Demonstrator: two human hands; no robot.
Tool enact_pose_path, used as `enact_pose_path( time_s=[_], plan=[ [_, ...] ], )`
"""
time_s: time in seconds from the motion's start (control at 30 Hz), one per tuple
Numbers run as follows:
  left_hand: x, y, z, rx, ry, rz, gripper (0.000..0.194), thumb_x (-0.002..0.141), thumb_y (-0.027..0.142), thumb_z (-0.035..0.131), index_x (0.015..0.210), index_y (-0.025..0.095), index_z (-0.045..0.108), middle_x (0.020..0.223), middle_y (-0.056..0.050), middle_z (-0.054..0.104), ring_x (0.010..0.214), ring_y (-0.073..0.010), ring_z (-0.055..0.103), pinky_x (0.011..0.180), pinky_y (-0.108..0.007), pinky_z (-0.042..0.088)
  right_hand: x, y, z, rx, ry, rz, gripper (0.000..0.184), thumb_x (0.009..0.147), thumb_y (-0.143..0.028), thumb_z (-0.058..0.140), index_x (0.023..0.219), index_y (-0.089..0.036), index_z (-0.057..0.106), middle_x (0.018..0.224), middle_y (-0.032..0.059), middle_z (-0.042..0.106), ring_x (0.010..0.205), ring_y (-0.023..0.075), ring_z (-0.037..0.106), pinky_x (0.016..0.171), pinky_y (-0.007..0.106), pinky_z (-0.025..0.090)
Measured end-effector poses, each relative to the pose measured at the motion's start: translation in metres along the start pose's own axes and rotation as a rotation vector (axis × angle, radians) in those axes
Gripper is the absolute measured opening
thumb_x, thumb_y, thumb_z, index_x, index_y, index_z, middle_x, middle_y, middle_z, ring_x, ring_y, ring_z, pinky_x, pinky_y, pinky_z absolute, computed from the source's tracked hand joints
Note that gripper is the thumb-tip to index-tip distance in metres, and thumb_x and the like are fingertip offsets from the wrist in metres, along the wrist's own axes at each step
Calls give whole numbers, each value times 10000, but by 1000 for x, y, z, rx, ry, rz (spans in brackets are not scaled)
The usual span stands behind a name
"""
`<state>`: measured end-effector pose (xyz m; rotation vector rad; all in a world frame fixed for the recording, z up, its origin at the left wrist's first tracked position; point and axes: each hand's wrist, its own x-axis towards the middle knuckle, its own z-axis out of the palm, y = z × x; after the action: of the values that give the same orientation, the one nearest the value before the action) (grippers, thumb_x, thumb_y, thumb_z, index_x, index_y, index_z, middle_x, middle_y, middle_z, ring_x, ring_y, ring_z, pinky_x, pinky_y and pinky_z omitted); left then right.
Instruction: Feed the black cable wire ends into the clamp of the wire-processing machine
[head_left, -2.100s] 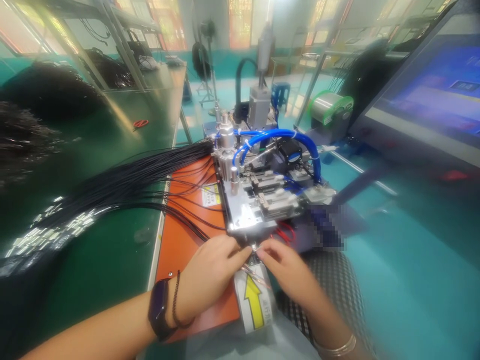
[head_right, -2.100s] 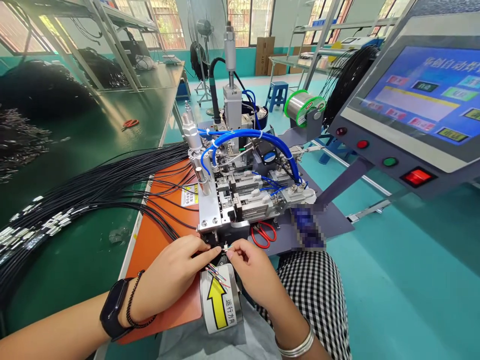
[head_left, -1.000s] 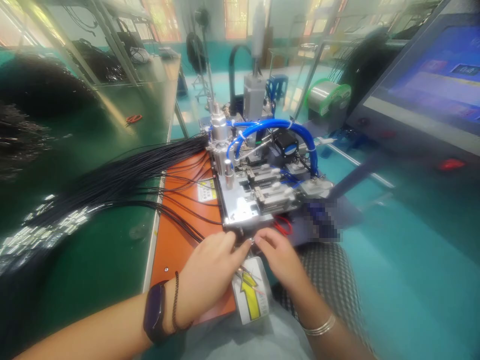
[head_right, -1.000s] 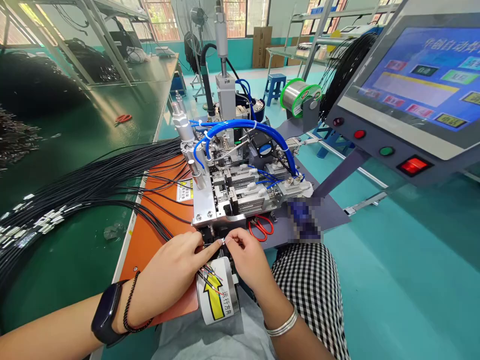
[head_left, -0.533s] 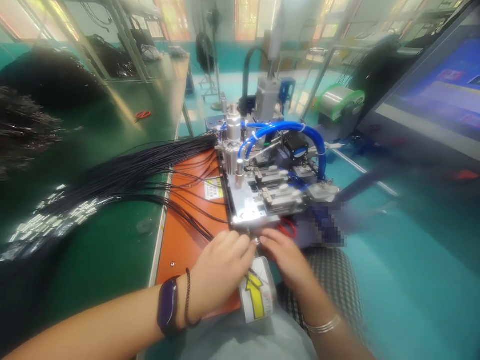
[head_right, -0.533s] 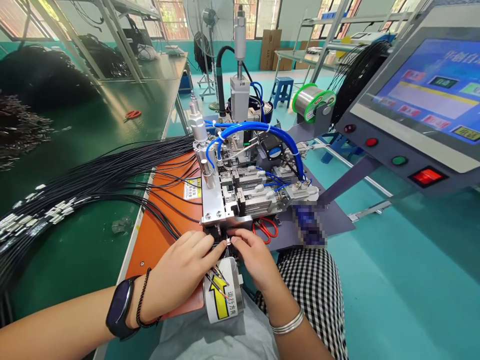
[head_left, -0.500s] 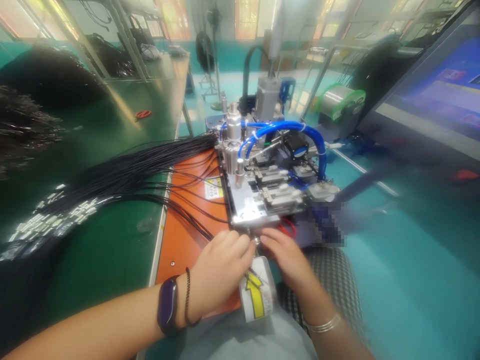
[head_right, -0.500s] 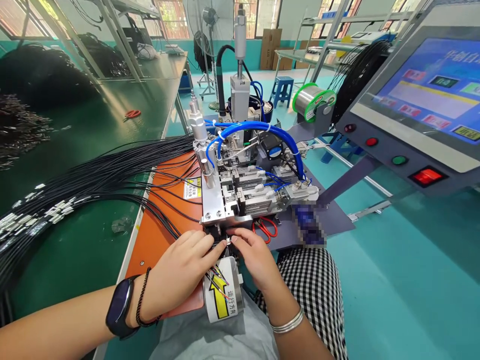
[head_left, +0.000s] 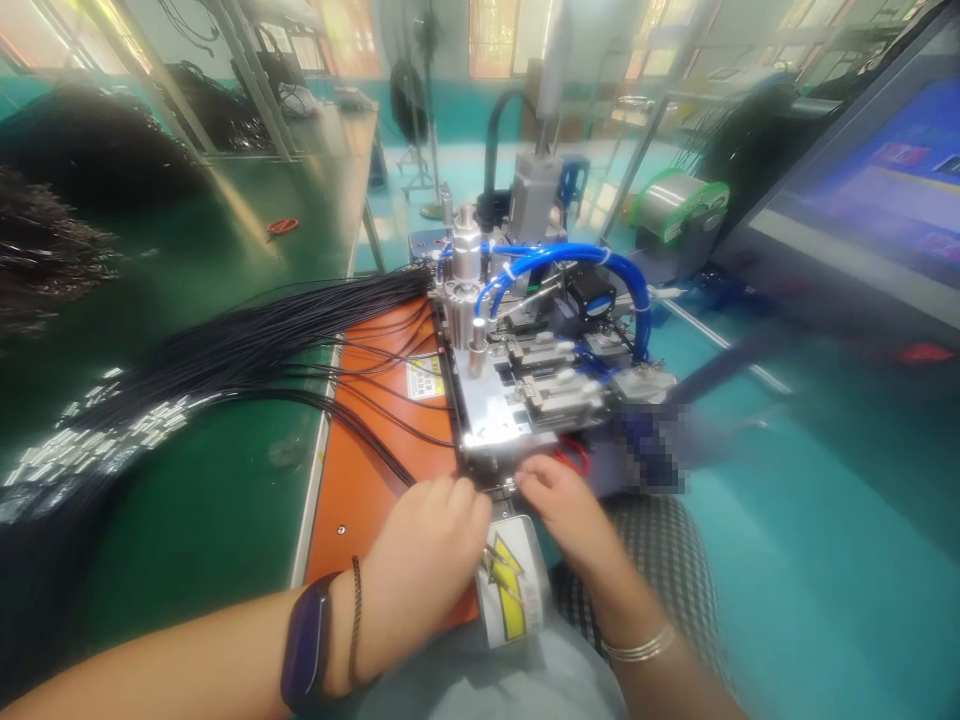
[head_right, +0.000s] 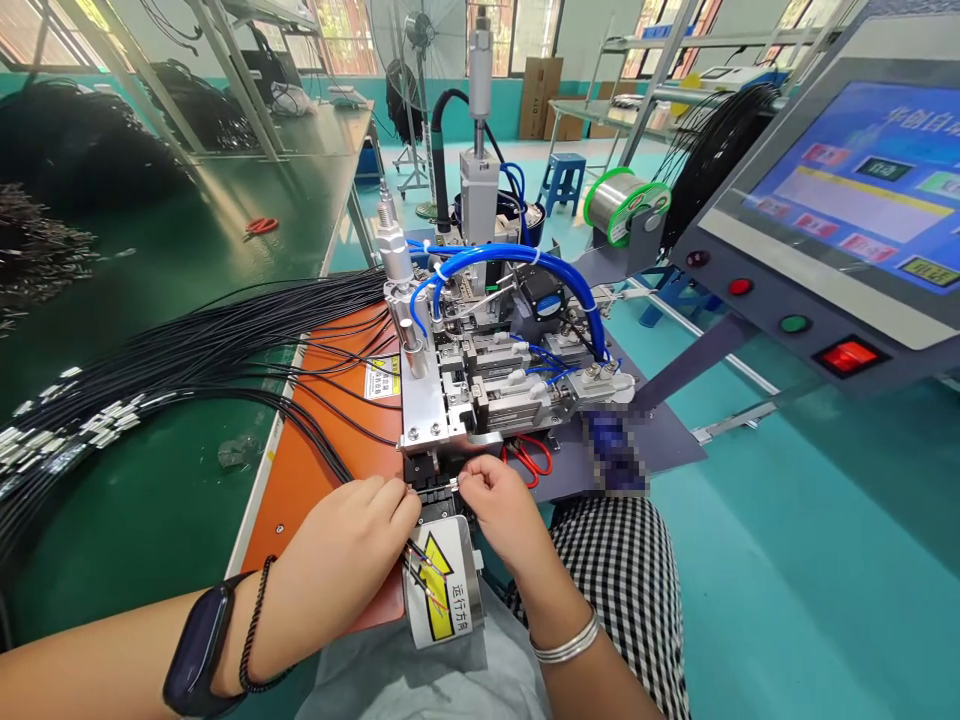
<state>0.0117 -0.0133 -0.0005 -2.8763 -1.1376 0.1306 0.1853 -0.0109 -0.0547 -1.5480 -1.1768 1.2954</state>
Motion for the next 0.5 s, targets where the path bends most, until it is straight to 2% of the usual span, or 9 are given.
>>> enact_pose_path(
  time_s=[0.13,0.23,0.3,0.4,0.47,0.5],
  plan=[
    [-5,1,0,23,-22,4,220,741,8,456,875,139,572,896,-107,582,780,-259,552,628,-376,463,-1,1,-2,-19,9,4,175,806,-309,531,688,-180,544,614,-39,506,580,132,478,541,238,390],
    [-10,2,-1,60,1,25,283,711,24,488,965,101,586,1002,-150,581,870,-286,547,686,-396,472,-14,1,-9,-123,111,-107,117,844,-296,524,835,-189,569,700,-16,543,636,148,519,594,262,429],
    [-12,2,-2,79,0,2,315,710,42,497,1010,83,583,917,-133,591,803,-276,550,660,-396,474,-28,-2,-15,-272,85,-322,132,854,-233,530,969,-214,591,807,12,587,724,162,548,678,290,456],
    [-11,3,-2,76,-31,-44,235,722,65,506,936,114,590,785,-81,571,698,-252,542,603,-387,472,-48,-9,-19,-516,-255,-752,275,868,-130,525,1064,-299,617,916,15,635,836,167,547,759,302,460],
    [-9,3,-3,82,-44,-62,171,718,57,513,851,142,579,759,-64,561,682,-244,544,595,-380,473,-56,-11,-17,-594,-318,-893,284,870,-103,539,1074,-287,610,895,7,664,808,162,536,737,298,464],
    [-8,3,-3,86,-49,-68,169,713,47,514,835,148,573,760,-59,563,682,-240,548,599,-374,475,-57,-11,-16,-598,-295,-928,273,866,-93,550,1071,-265,602,884,8,675,791,162,529,723,300,466]
  ],
)
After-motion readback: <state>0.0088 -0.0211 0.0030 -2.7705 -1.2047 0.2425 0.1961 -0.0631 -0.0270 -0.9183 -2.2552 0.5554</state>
